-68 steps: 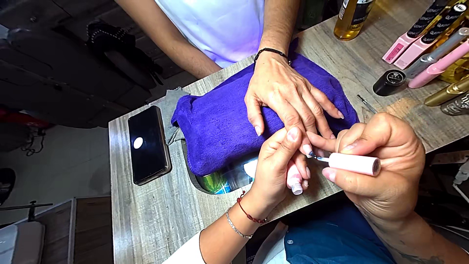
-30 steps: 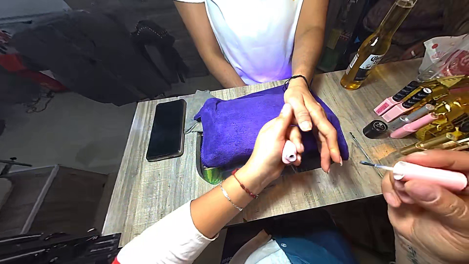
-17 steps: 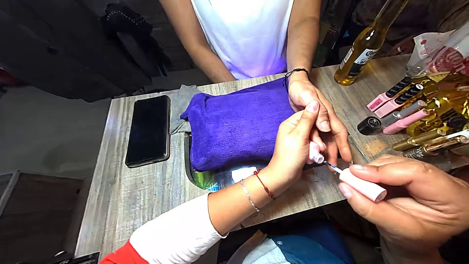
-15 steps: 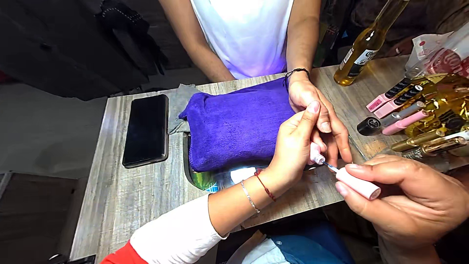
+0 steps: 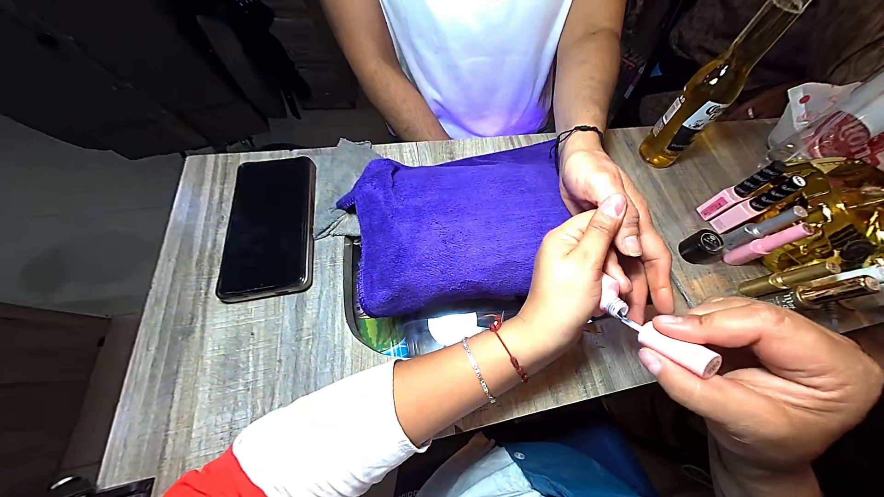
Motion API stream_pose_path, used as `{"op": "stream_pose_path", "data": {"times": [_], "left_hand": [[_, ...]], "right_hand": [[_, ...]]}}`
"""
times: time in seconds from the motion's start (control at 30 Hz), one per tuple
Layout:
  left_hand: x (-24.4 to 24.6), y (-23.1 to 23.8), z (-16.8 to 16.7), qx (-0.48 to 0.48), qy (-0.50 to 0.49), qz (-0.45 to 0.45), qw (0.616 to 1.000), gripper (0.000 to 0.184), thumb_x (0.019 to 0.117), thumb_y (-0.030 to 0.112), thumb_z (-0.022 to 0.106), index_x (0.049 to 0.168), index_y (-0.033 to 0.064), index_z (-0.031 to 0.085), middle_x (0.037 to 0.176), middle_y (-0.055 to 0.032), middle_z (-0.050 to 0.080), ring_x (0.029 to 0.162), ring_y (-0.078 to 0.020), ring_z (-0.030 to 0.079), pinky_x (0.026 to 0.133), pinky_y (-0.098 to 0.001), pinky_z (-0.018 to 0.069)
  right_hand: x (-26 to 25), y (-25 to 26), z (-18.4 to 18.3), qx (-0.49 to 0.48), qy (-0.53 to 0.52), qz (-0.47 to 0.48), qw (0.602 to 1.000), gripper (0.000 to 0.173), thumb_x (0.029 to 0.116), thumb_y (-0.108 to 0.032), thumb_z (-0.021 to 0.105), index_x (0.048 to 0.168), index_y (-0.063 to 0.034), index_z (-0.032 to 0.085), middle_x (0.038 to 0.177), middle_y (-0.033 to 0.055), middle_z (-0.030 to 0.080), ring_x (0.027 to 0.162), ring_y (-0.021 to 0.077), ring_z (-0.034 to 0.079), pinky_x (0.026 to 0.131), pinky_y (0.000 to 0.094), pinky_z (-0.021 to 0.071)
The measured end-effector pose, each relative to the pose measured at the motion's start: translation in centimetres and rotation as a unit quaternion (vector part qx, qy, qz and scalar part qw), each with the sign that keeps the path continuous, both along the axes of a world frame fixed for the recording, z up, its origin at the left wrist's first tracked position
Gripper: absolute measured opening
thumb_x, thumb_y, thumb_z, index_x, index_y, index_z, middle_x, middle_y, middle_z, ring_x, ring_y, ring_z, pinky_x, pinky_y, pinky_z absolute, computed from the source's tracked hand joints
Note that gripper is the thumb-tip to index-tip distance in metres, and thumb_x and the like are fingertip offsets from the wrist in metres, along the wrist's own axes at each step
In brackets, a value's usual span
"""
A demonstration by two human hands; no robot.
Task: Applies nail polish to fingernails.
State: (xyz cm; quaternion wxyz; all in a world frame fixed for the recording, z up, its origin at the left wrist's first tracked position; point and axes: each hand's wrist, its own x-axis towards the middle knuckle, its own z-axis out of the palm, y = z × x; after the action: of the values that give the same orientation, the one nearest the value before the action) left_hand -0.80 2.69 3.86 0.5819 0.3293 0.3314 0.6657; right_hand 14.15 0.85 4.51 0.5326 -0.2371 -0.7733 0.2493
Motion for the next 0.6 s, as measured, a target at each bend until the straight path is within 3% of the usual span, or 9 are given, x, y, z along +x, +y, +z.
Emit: {"op": "stream_pose_path", "data": {"times": [0.6], "left_hand": [[0.08,0.11,-0.44,0.026,0.011,0.011,1.0,0.04,0.1124,0.021,0.039,0.079,0.0044,0.052,0.049,-0.0007,0.046,0.039,-0.0044,0.046,0.04,-0.0168,0.0418]], "right_hand": [[-0.22,0.65,0.12,-0.03,0.03,-0.003,0.999,0.02,0.0785,-0.009,0.079,0.098,-0.0137,0.077,0.092,-0.0109,0.073,0.079,-0.0007,0.068,0.071,0.0135,0.0583]]}}
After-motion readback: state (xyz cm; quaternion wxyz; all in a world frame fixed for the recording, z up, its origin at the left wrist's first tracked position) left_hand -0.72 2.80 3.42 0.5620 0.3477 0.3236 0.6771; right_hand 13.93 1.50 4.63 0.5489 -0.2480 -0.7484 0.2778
